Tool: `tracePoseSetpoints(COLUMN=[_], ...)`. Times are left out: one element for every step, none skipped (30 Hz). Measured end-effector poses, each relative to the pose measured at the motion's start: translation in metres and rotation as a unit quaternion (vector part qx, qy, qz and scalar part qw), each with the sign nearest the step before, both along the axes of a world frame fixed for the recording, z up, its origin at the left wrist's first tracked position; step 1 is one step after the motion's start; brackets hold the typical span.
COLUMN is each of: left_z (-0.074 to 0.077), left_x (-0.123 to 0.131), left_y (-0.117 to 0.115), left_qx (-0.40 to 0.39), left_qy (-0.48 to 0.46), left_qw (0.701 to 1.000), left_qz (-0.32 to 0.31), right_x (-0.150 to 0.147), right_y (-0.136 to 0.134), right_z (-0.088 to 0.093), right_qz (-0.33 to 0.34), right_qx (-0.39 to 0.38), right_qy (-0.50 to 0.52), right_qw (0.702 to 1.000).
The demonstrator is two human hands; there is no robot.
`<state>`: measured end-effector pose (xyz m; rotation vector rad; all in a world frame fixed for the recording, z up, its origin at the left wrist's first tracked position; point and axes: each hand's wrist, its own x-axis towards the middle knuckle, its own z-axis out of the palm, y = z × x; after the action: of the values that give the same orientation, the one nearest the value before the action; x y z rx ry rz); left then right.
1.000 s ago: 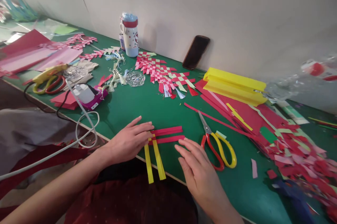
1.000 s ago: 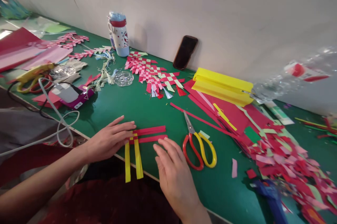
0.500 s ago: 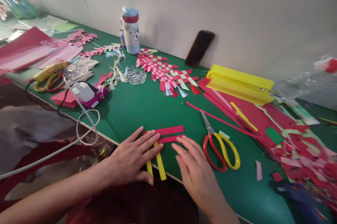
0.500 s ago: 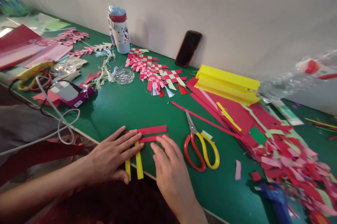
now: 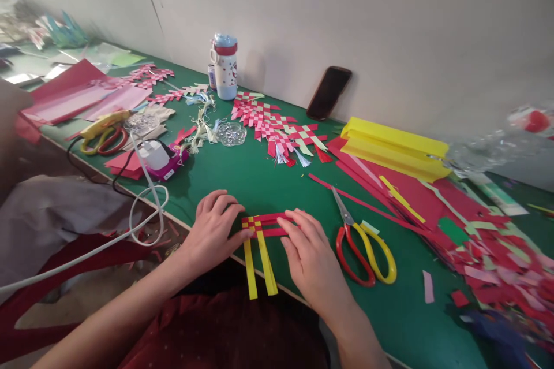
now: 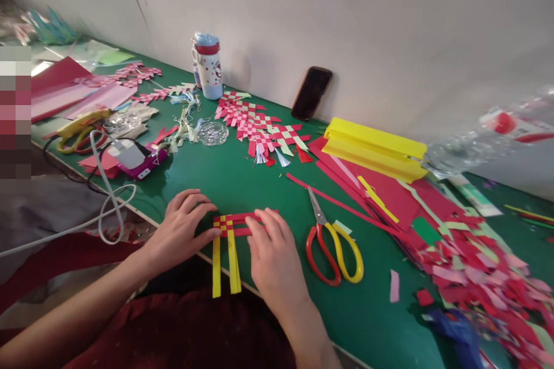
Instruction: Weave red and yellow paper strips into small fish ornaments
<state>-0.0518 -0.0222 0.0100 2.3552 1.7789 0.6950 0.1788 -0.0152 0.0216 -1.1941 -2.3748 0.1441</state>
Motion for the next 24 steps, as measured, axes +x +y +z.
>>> tracePoseSetpoints(left_z=[-0.001,-0.001,-0.002,-0.002,-0.002,-0.002,-0.001,-0.001,0.000,0.000,0.000,-0.001,-0.001,-0.002,-0.003,-0.003,-0.004,-0.003,-0.003,-0.001,0.001,0.004,0.008,0.013], left_x=[0.002,0.004,0.006,0.007,0.008,0.009,0.010,0.011,0.011,0.011,0.012,0.012,0.012,0.012,0.011,0.011,0.011,0.010,0.011,0.012,0.014,0.016,0.019,0.023], left_y=[0.001,0.002,0.003,0.003,0.004,0.004,0.004,0.004,0.004,0.004,0.003,0.003,0.003,0.002,0.002,0.002,0.002,0.003,0.005,0.007,0.009,0.013,0.018,0.023], left_qx=[-0.012,-0.022,-0.028,-0.032,-0.036,-0.039,-0.041,-0.043,-0.045,-0.046,-0.046,-0.046,-0.045,-0.043,-0.043,-0.045,-0.049,-0.062,-0.087,-0.125,-0.174,-0.226,-0.273,-0.310], left_qy=[0.011,0.019,0.023,0.025,0.027,0.028,0.029,0.030,0.029,0.026,0.021,0.014,0.005,-0.006,-0.022,-0.046,-0.079,-0.126,-0.187,-0.258,-0.332,-0.397,-0.447,-0.482], left_qw=[1.000,1.000,0.999,0.999,0.999,0.999,0.999,0.999,0.998,0.998,0.999,0.999,0.999,0.999,0.999,0.998,0.995,0.990,0.978,0.958,0.927,0.889,0.850,0.818], left_qz=[0.003,0.005,0.006,0.008,0.011,0.013,0.015,0.016,0.017,0.018,0.018,0.019,0.019,0.019,0.020,0.021,0.023,0.024,0.019,0.007,-0.011,-0.031,-0.048,-0.059], right_x=[-0.002,-0.004,-0.007,-0.011,-0.015,-0.019,-0.024,-0.029,-0.034,-0.038,-0.041,-0.043,-0.044,-0.045,-0.044,-0.043,-0.041,-0.038,-0.036,-0.033,-0.031,-0.028,-0.025,-0.020], right_y=[0.003,0.006,0.010,0.015,0.020,0.025,0.030,0.034,0.038,0.041,0.043,0.045,0.045,0.046,0.046,0.047,0.047,0.048,0.049,0.050,0.051,0.051,0.052,0.052], right_z=[0.000,0.001,0.002,0.003,0.004,0.005,0.006,0.007,0.008,0.008,0.009,0.010,0.011,0.012,0.013,0.015,0.017,0.020,0.023,0.027,0.031,0.035,0.040,0.045], right_qz=[-0.001,0.000,0.004,0.010,0.020,0.031,0.042,0.052,0.060,0.065,0.069,0.073,0.077,0.081,0.084,0.086,0.087,0.086,0.085,0.083,0.079,0.074,0.069,0.062], right_qx=[-0.006,-0.015,-0.025,-0.039,-0.054,-0.068,-0.080,-0.090,-0.097,-0.102,-0.106,-0.112,-0.119,-0.127,-0.135,-0.143,-0.150,-0.156,-0.160,-0.162,-0.162,-0.160,-0.157,-0.151], right_qy=[-0.006,-0.013,-0.021,-0.030,-0.039,-0.046,-0.051,-0.053,-0.054,-0.054,-0.053,-0.051,-0.047,-0.043,-0.038,-0.031,-0.025,-0.017,-0.009,0.001,0.011,0.020,0.029,0.040], right_qw=[1.000,1.000,0.999,0.999,0.998,0.996,0.995,0.993,0.992,0.991,0.991,0.990,0.989,0.988,0.987,0.985,0.985,0.984,0.983,0.983,0.984,0.984,0.985,0.986])
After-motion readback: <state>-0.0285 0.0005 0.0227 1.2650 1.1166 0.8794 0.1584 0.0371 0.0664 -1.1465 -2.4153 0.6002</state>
